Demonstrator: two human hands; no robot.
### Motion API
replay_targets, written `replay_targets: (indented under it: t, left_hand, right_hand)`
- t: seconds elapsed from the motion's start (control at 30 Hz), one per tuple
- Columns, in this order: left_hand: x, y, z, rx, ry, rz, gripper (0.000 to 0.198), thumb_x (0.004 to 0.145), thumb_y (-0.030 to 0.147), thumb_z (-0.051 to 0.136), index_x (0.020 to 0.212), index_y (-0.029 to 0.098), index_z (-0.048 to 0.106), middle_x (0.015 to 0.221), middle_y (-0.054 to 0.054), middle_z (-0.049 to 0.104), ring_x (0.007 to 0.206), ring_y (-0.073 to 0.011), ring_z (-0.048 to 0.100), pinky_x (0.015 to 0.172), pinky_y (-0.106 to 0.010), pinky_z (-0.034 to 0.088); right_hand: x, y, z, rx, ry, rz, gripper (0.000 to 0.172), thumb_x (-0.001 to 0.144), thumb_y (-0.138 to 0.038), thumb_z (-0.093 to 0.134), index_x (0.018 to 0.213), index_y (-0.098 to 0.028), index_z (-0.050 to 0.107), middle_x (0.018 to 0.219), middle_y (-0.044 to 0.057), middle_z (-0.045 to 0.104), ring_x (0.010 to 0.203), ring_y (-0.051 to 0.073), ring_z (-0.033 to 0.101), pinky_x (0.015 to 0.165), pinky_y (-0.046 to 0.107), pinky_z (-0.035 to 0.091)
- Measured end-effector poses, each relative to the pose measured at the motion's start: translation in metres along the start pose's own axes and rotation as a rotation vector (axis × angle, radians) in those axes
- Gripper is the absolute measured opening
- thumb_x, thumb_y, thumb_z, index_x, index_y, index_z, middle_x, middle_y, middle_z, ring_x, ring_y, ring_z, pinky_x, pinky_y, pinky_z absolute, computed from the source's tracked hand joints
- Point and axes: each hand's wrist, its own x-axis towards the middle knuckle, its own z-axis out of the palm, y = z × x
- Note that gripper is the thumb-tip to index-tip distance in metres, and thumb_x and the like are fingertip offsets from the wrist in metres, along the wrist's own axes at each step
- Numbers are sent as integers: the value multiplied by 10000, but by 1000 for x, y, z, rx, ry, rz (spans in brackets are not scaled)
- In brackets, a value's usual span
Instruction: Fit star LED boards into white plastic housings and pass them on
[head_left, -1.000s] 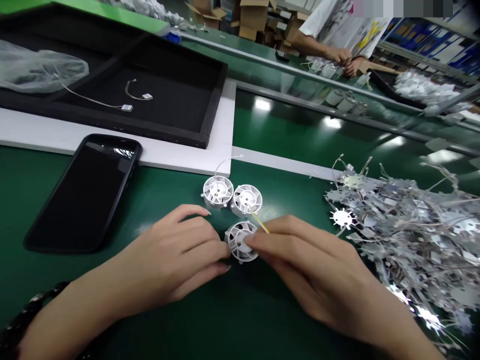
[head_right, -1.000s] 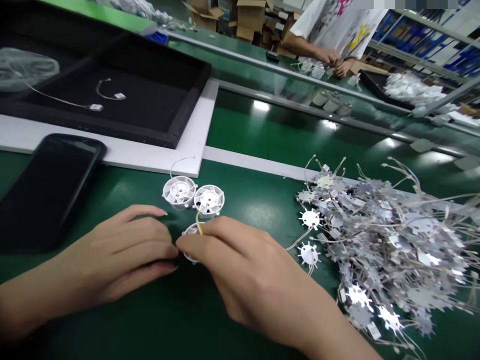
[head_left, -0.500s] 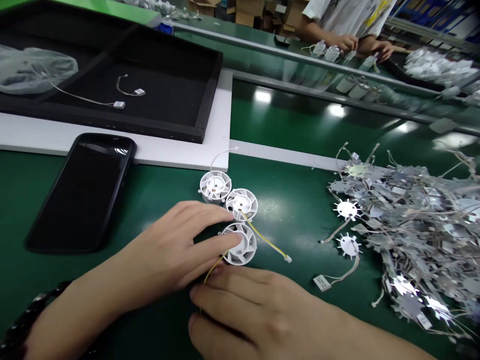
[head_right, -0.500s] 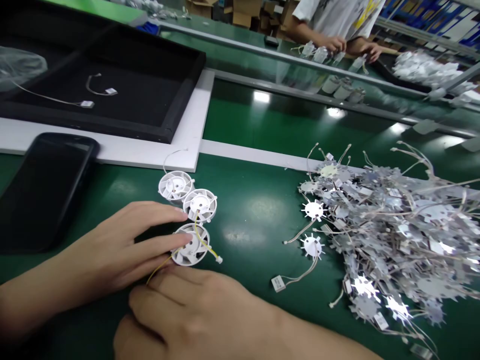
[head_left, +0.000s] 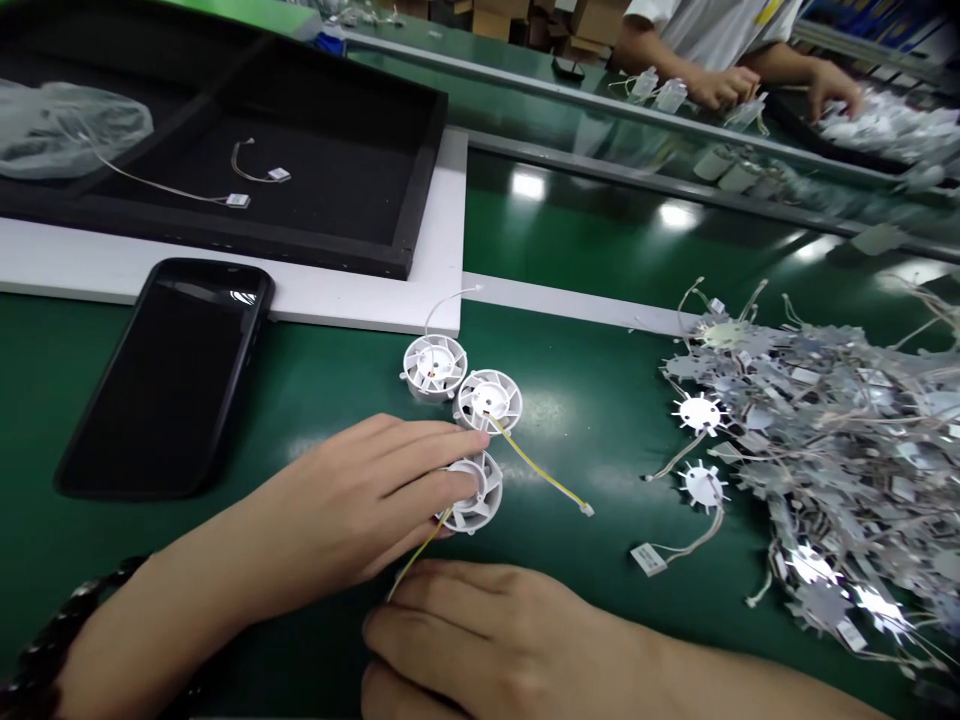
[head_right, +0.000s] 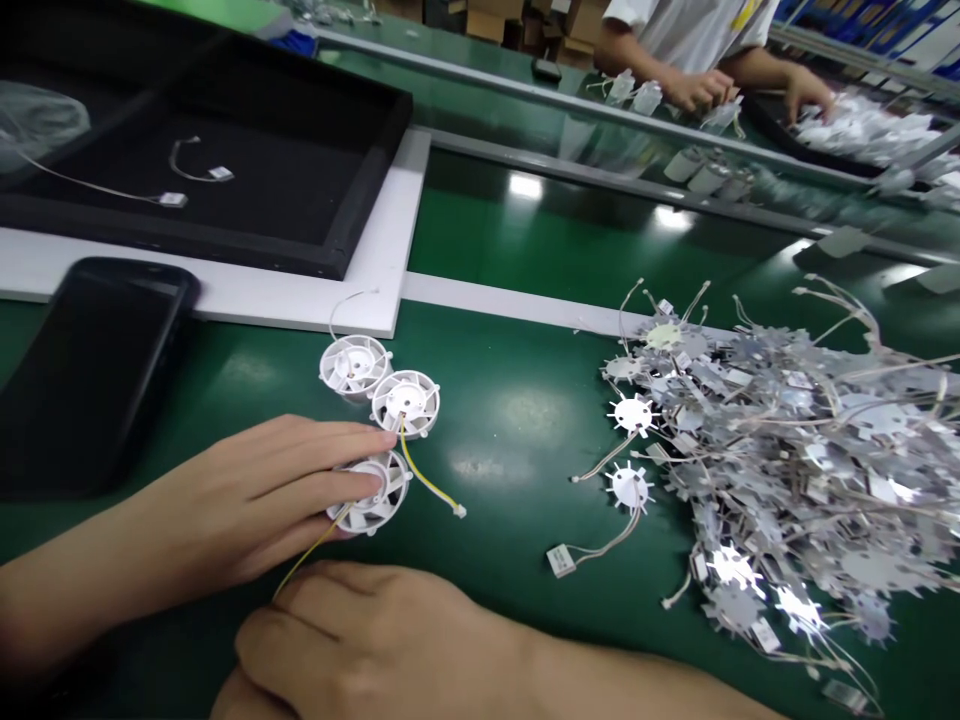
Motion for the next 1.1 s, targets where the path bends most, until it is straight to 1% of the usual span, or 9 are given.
replay_targets:
  t: [0.2, 0.47, 0.53, 0.67, 0.77, 0.87, 0.93, 1.0, 1.1]
  left_hand:
    - [3, 5, 6, 60, 54, -44, 137, 1042, 265, 471, 1085, 183, 572, 1230, -91, 665, 982, -247, 657, 755, -387, 514]
    - [3, 1, 6, 78, 77, -163, 279, 1060, 396, 415, 1126, 172, 568, 1119, -102, 627, 920, -249, 668, 694, -370, 543]
    - [1, 0, 5, 49, 75, -162, 310, 1070, 415, 380, 1127, 181, 574, 1100, -89, 614, 843, -212, 675, 627, -331, 532]
    - [-2, 2, 6, -81, 58, -197, 296, 1078, 374, 345, 1198, 243, 582, 1137, -44, 570, 734, -109, 651, 549, -244, 491]
    - [-3, 10, 10, -97, 66, -209, 304, 1068, 421, 359, 1199, 265, 585, 1074, -26, 567, 662, -95, 605, 522, -240, 458]
    - [-3, 20, 16, -59, 99, -245, 307, 1051, 490, 400, 1085, 246, 584, 1004, -22, 565, 654, -119, 587, 525, -265, 435]
    - [-3, 26, 19, -48, 121, -259, 278, 1046, 464, 422, 1009, 232, 571, 996, -25, 566, 662, -127, 585, 532, -274, 425]
    - [-2, 29, 21, -28, 144, -248, 234, 1031, 418, 451, 963, 221, 558, 995, -31, 567, 658, -130, 576, 523, -280, 406]
    - [1, 30, 23, 23, 180, -237, 151, 994, 340, 489, 946, 213, 554, 1008, -43, 568, 663, -140, 570, 517, -289, 388]
  right_hand:
    - [0, -4, 10, -19, 30, -30, 177, 937, -187, 548, 773, -213, 612, 675, -26, 637, 545, 132, 520, 497, 269, 438]
    - [-8, -3, 16, -49, 41, 13, 295, 1005, -319, 509, 720, -246, 521, 548, -54, 480, 501, 134, 410, 482, 268, 350]
    - [-11, -3, 17, -89, 39, 38, 347, 1014, -363, 516, 691, -241, 505, 529, -60, 449, 486, 129, 387, 469, 267, 315]
    - [-18, -6, 10, -146, 234, 167, 486, 1041, -400, 469, 595, -211, 514, 492, -57, 371, 463, 121, 322, 447, 280, 262]
    - [-29, -12, 1, -133, 231, 250, 490, 1057, -289, 412, 601, -186, 559, 495, -46, 383, 481, 123, 327, 460, 284, 269]
    - [-45, -22, -13, -22, 88, 241, 434, 1068, -192, 387, 694, -170, 606, 545, -41, 452, 515, 119, 392, 499, 275, 328]
    - [-56, -28, -29, 33, -8, 247, 402, 1094, -220, 371, 801, -153, 639, 589, -35, 516, 513, 103, 421, 507, 253, 363]
    - [-65, -30, -53, -51, -34, 334, 356, 1100, -250, 359, 909, -166, 647, 618, -27, 586, 488, 102, 439, 478, 251, 368]
    - [-78, -21, -94, -330, 54, 536, 242, 1069, -233, 404, 965, -219, 622, 614, -38, 629, 478, 112, 527, 483, 252, 401]
